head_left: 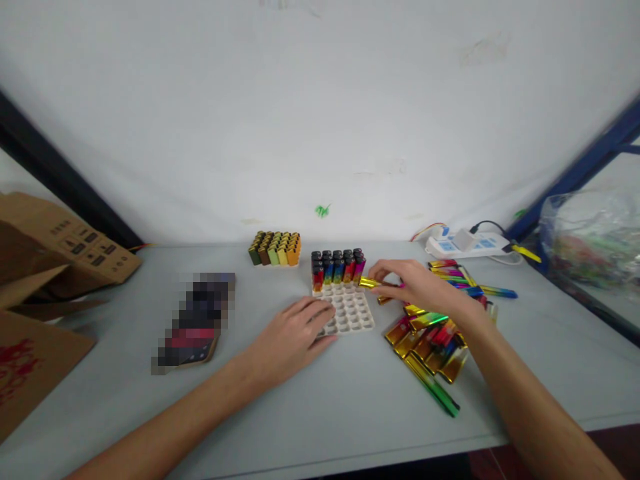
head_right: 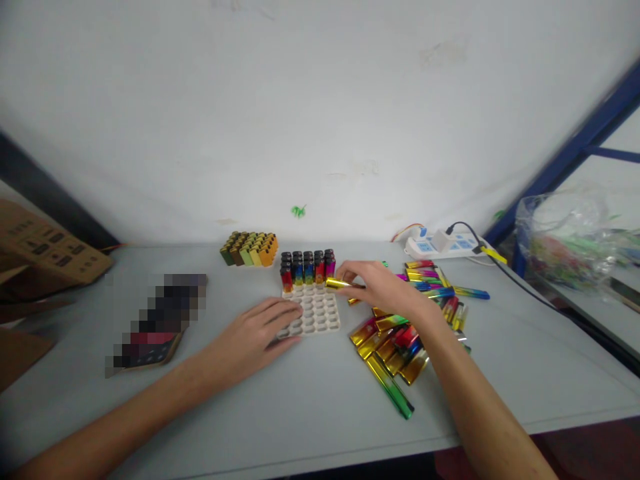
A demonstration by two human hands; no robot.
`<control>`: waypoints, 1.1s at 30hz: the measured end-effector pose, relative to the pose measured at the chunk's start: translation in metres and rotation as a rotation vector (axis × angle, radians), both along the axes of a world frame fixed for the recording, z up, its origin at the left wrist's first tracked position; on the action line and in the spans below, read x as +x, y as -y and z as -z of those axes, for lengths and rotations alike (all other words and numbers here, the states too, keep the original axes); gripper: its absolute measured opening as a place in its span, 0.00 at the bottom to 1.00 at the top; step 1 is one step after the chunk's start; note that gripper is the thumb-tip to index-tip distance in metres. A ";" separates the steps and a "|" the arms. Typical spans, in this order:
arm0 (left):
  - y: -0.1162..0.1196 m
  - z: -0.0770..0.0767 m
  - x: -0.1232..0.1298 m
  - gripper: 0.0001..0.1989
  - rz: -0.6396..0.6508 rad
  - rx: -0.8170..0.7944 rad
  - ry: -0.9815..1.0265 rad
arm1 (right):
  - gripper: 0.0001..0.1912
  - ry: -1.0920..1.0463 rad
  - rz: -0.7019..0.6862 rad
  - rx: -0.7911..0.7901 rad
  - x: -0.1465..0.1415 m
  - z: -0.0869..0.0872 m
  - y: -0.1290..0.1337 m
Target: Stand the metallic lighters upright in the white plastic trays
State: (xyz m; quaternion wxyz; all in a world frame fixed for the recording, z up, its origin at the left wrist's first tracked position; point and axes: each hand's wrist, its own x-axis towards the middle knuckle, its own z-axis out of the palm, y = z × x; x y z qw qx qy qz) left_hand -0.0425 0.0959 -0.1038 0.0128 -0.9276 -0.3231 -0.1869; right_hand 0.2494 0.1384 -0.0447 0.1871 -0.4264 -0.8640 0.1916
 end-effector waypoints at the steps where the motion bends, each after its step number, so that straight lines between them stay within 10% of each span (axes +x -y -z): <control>1: 0.000 0.000 0.000 0.18 0.000 0.003 -0.003 | 0.14 -0.037 0.010 0.031 -0.004 0.000 0.001; 12: 0.003 0.004 0.005 0.19 -0.033 0.015 -0.024 | 0.15 -0.135 0.056 0.212 -0.047 0.031 0.004; 33: 0.005 0.000 0.006 0.17 -0.029 -0.023 0.011 | 0.15 -0.239 0.094 0.240 -0.062 0.038 0.004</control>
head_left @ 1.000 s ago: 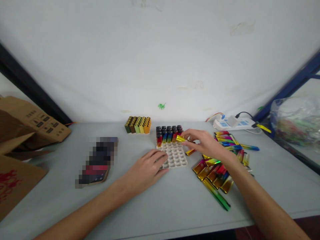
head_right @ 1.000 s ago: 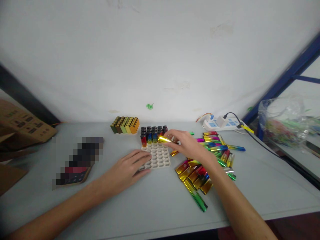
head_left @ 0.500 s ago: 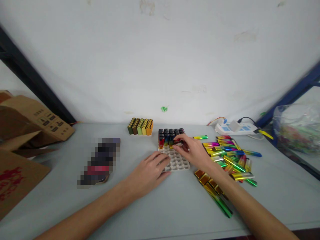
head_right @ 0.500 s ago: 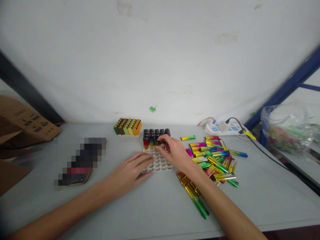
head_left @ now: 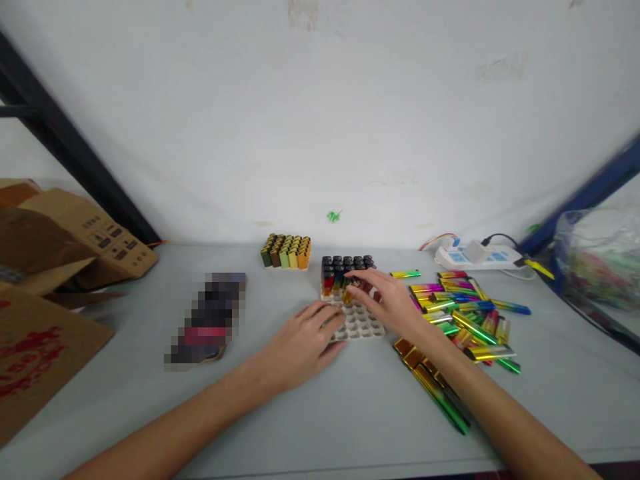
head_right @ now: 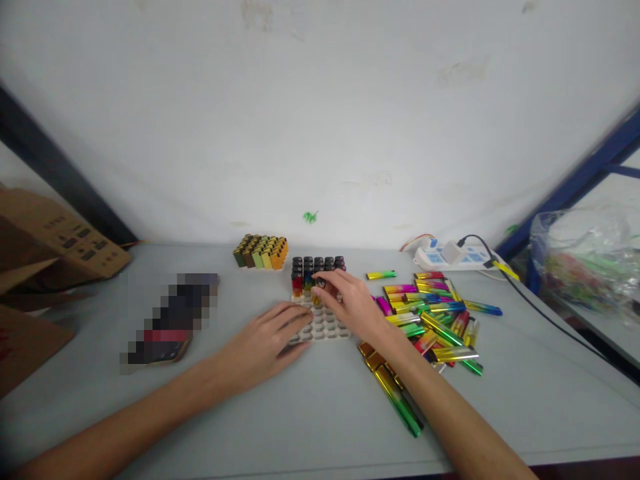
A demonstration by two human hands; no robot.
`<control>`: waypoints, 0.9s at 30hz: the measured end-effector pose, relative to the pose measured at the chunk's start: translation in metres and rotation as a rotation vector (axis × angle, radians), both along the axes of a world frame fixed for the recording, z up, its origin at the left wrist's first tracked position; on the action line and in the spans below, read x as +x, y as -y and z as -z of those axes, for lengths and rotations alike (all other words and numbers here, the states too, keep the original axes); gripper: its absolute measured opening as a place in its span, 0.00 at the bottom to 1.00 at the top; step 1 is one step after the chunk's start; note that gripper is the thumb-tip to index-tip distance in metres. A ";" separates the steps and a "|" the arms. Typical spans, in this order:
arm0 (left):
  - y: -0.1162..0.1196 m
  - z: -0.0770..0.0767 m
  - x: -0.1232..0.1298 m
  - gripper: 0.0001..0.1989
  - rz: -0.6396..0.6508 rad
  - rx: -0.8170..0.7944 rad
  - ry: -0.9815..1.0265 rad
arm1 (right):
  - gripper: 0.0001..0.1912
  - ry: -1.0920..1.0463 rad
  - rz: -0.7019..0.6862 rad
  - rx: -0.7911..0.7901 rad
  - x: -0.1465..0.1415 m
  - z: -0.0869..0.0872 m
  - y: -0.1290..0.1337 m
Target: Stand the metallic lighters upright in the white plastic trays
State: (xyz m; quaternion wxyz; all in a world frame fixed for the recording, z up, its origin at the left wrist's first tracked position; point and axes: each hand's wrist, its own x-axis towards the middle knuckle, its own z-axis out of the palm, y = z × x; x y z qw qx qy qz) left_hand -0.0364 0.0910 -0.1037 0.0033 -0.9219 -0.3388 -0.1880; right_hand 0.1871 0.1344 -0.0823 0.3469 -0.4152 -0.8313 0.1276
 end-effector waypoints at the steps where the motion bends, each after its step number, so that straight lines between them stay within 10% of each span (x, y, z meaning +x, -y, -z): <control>1: 0.000 0.000 0.000 0.17 0.000 -0.002 -0.002 | 0.16 0.011 -0.009 0.012 0.000 -0.001 0.000; 27: 0.000 0.001 0.002 0.16 -0.009 -0.001 0.017 | 0.25 0.344 0.058 0.142 -0.004 -0.002 -0.004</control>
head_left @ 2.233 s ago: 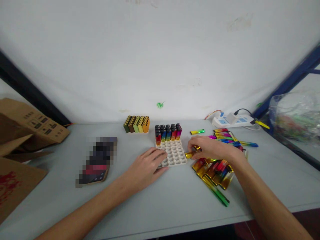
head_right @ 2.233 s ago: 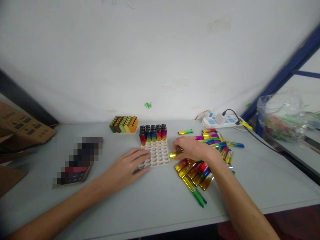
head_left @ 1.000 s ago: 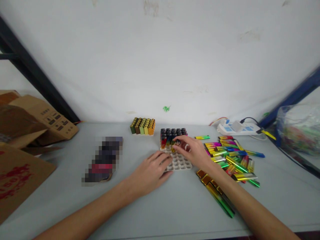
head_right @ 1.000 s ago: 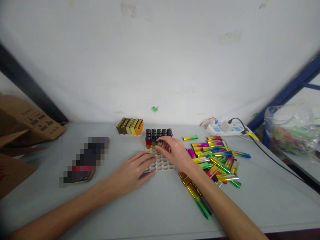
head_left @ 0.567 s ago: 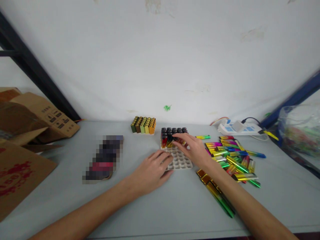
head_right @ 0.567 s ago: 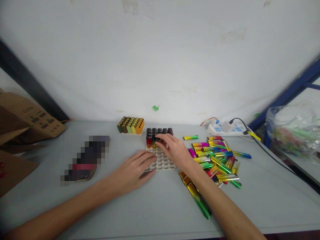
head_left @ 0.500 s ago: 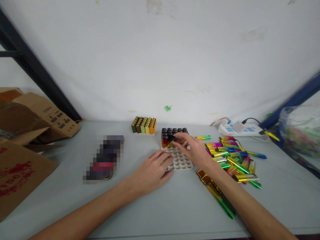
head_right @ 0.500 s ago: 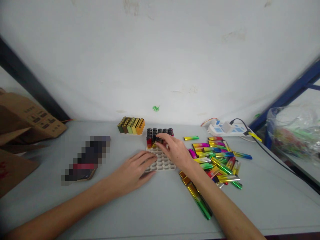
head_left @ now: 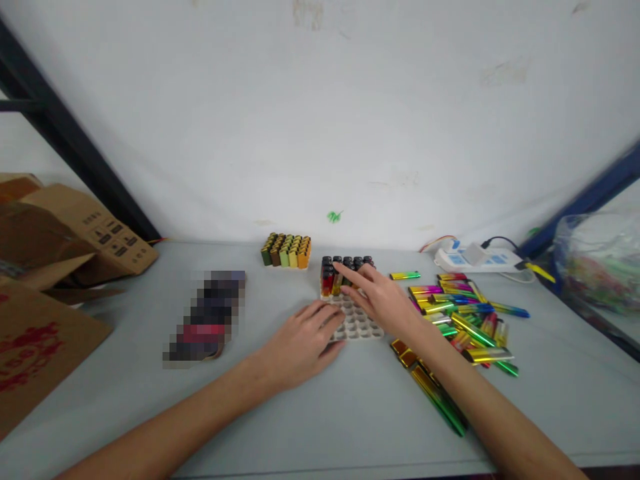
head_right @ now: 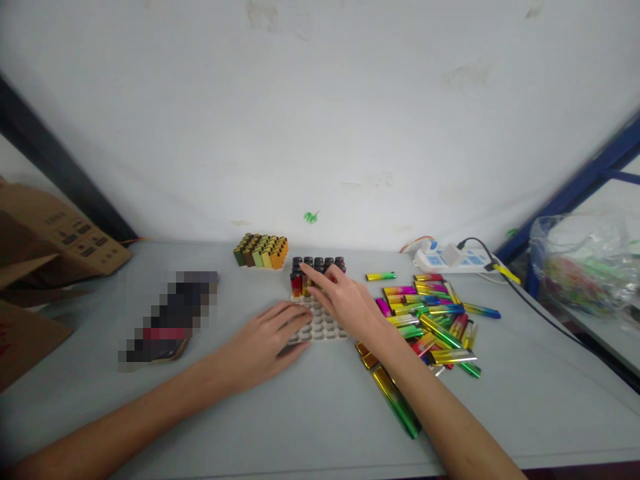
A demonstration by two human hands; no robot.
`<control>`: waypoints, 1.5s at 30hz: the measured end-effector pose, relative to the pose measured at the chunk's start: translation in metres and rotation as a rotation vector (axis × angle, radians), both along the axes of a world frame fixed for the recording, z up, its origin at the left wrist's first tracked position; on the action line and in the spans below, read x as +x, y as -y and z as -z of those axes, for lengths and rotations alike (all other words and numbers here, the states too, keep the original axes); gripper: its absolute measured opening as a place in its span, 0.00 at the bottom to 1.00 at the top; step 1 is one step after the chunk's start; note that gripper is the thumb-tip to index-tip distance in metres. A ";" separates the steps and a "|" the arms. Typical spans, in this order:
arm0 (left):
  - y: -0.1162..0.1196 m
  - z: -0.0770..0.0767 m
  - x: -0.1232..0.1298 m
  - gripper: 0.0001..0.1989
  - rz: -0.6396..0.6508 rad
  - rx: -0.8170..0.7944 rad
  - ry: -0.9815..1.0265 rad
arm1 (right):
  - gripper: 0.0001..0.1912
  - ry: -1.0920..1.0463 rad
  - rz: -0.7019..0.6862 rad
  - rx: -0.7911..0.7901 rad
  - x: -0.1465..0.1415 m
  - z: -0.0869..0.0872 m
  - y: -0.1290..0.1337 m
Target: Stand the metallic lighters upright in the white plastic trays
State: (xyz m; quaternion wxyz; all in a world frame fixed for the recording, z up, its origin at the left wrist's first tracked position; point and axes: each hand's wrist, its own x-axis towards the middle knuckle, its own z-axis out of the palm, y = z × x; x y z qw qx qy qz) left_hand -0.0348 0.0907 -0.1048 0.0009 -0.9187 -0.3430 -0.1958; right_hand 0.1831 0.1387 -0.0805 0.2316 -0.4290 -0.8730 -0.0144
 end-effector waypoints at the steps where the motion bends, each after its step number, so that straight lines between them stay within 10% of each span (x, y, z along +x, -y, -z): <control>1: 0.000 0.000 0.000 0.17 -0.002 -0.002 -0.004 | 0.25 0.005 0.007 -0.009 0.001 0.000 -0.001; 19: -0.001 -0.002 0.000 0.17 0.009 -0.019 -0.043 | 0.27 0.099 -0.006 -0.042 -0.005 0.001 0.000; 27: -0.002 0.000 -0.003 0.19 0.014 -0.024 -0.030 | 0.17 -0.036 0.259 0.071 0.079 -0.010 -0.025; 32: -0.003 0.002 -0.004 0.20 0.017 -0.026 -0.030 | 0.16 0.151 0.259 0.019 0.139 0.012 -0.047; 45: -0.004 0.002 -0.006 0.20 0.026 -0.049 -0.015 | 0.10 0.001 0.292 -0.168 0.134 0.020 -0.051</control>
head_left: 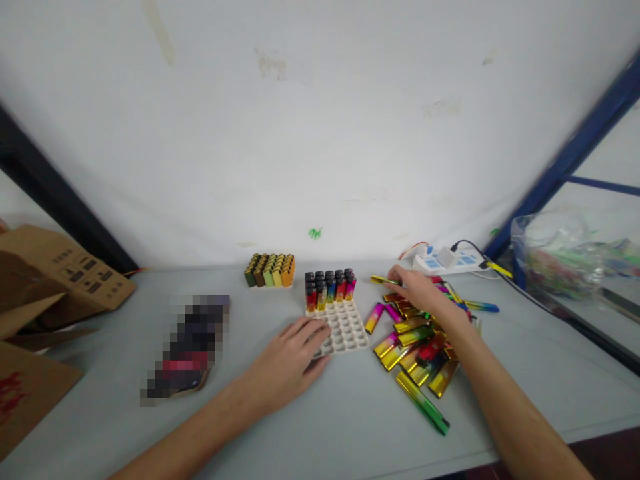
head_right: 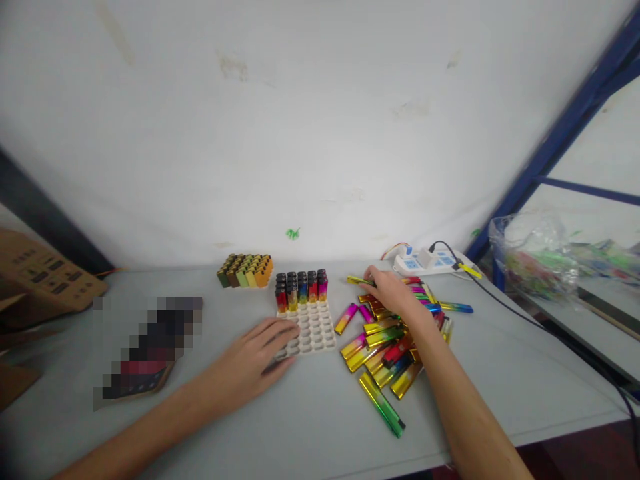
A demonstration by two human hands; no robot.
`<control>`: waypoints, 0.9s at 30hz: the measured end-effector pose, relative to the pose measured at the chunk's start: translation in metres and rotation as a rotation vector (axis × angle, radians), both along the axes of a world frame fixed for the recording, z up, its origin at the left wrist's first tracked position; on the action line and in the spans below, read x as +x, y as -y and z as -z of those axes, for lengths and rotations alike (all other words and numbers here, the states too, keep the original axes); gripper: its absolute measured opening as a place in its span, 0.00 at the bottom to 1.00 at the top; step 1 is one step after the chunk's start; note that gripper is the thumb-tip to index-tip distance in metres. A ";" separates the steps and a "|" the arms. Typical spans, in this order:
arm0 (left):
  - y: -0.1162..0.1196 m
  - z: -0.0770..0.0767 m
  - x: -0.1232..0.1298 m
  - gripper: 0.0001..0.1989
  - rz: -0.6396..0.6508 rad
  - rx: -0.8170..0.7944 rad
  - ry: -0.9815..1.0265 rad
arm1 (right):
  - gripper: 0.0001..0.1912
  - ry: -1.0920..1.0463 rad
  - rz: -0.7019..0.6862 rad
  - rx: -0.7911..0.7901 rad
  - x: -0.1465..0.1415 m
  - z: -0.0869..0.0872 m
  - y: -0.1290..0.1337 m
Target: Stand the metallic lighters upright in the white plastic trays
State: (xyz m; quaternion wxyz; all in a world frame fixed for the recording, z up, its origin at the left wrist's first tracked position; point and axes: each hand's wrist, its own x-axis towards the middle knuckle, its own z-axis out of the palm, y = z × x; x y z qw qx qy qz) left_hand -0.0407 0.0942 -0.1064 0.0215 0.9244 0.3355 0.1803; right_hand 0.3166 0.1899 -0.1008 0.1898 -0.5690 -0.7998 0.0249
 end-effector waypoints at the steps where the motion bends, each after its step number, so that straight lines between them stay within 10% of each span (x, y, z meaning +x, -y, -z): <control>1: 0.000 0.000 0.000 0.20 -0.001 -0.004 -0.004 | 0.10 -0.028 0.006 0.014 -0.003 -0.005 0.003; 10: 0.002 -0.001 0.001 0.20 -0.003 0.003 -0.012 | 0.11 -0.319 -0.262 0.121 -0.059 -0.048 0.038; 27: 0.002 -0.004 0.001 0.19 -0.002 -0.029 0.004 | 0.12 -0.409 -0.306 0.027 -0.115 -0.027 0.056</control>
